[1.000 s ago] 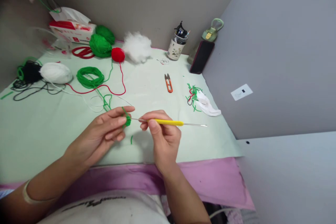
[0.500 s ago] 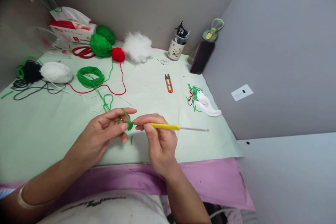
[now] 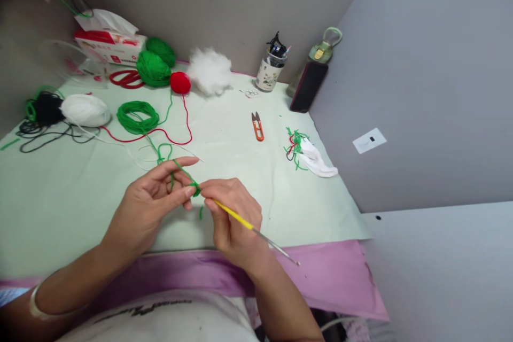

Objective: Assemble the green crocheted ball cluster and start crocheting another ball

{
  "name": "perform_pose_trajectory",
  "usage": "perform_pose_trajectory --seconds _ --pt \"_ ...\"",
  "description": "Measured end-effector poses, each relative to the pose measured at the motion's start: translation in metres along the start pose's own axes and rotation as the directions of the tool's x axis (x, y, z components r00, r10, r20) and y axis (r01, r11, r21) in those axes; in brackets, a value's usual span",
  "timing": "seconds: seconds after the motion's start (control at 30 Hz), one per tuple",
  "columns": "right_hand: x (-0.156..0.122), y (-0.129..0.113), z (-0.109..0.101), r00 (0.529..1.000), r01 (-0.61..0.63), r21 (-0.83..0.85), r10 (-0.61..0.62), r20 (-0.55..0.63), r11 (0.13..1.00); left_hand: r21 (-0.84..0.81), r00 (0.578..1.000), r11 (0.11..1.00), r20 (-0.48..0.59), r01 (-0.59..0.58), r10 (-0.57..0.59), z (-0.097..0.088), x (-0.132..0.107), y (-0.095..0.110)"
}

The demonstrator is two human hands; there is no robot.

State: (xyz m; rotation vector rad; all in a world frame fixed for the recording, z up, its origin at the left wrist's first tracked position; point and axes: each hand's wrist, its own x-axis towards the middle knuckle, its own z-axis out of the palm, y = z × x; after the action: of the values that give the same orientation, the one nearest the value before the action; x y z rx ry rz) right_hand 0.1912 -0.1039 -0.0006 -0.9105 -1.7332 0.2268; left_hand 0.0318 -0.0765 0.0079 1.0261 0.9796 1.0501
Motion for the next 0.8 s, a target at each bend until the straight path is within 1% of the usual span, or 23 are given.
perform_pose_trajectory --seconds 0.07,0.13,0.17,0.2,0.27,0.33,0.37,0.4,0.47,0.5,0.53,0.57,0.63,0.7,0.73,0.8 --pt "-0.001 0.001 0.000 1.000 0.008 -0.004 -0.008 0.006 1.000 0.038 1.000 0.999 -0.016 -0.008 0.008 0.001 -0.001 0.001" --pt "-0.004 0.002 0.003 0.998 0.055 -0.095 -0.055 0.008 0.994 0.011 1.000 1.000 -0.017 -0.004 0.005 0.003 -0.001 0.000" --pt "-0.006 0.002 0.005 0.997 0.077 -0.159 -0.077 0.009 0.984 -0.038 1.000 0.999 -0.006 0.011 -0.011 0.004 -0.001 0.000" --pt "-0.008 0.002 0.007 0.996 0.091 -0.221 -0.091 0.013 0.971 -0.108 0.999 0.993 0.018 0.047 -0.045 0.005 -0.001 0.000" --pt "-0.010 0.003 0.009 0.995 0.097 -0.275 -0.097 0.012 0.957 -0.259 0.982 0.949 0.107 0.178 -0.155 0.004 0.001 0.001" --pt "-0.010 0.001 0.008 0.999 0.031 -0.199 -0.036 -0.023 0.980 -0.357 0.948 0.881 0.193 0.309 -0.255 0.002 0.003 0.003" --pt "-0.008 0.000 0.007 0.998 -0.036 -0.123 0.028 -0.063 0.992 -0.379 0.937 0.861 0.213 0.340 -0.276 0.001 0.004 0.004" --pt "-0.006 -0.001 0.006 0.988 -0.111 -0.030 0.107 -0.111 0.993 -0.386 0.938 0.858 0.210 0.340 -0.277 0.000 0.005 0.006" --pt "0.000 -0.004 0.004 0.947 -0.244 0.159 0.270 -0.172 0.957 -0.366 0.954 0.884 0.184 0.291 -0.238 -0.001 0.005 0.008" --pt "0.002 -0.005 0.004 0.932 -0.278 0.231 0.320 -0.170 0.932 -0.344 0.960 0.901 0.183 0.266 -0.214 0.000 0.005 0.008" --pt "0.004 -0.005 0.004 0.926 -0.293 0.277 0.344 -0.156 0.915 -0.319 0.963 0.915 0.189 0.246 -0.193 0.000 0.004 0.008" --pt "0.005 -0.005 0.005 0.929 -0.295 0.297 0.345 -0.132 0.908 -0.294 0.965 0.928 0.191 0.228 -0.177 0.001 0.004 0.008" --pt "0.004 -0.004 0.007 0.947 -0.272 0.266 0.305 -0.095 0.925 -0.248 0.974 0.950 0.173 0.190 -0.149 0.004 0.002 0.005" --pt "0.001 -0.002 0.008 0.970 -0.212 0.162 0.228 -0.088 0.964 -0.220 0.983 0.963 0.130 0.156 -0.130 0.005 0.001 0.003" --pt "-0.001 -0.002 0.008 0.980 -0.175 0.090 0.182 -0.080 0.980 -0.226 0.983 0.961 0.123 0.159 -0.134 0.005 0.001 0.002" --pt "-0.004 -0.002 0.006 0.994 -0.100 -0.042 0.098 -0.045 0.994 -0.281 0.969 0.934 0.168 0.222 -0.180 0.004 0.002 0.001"
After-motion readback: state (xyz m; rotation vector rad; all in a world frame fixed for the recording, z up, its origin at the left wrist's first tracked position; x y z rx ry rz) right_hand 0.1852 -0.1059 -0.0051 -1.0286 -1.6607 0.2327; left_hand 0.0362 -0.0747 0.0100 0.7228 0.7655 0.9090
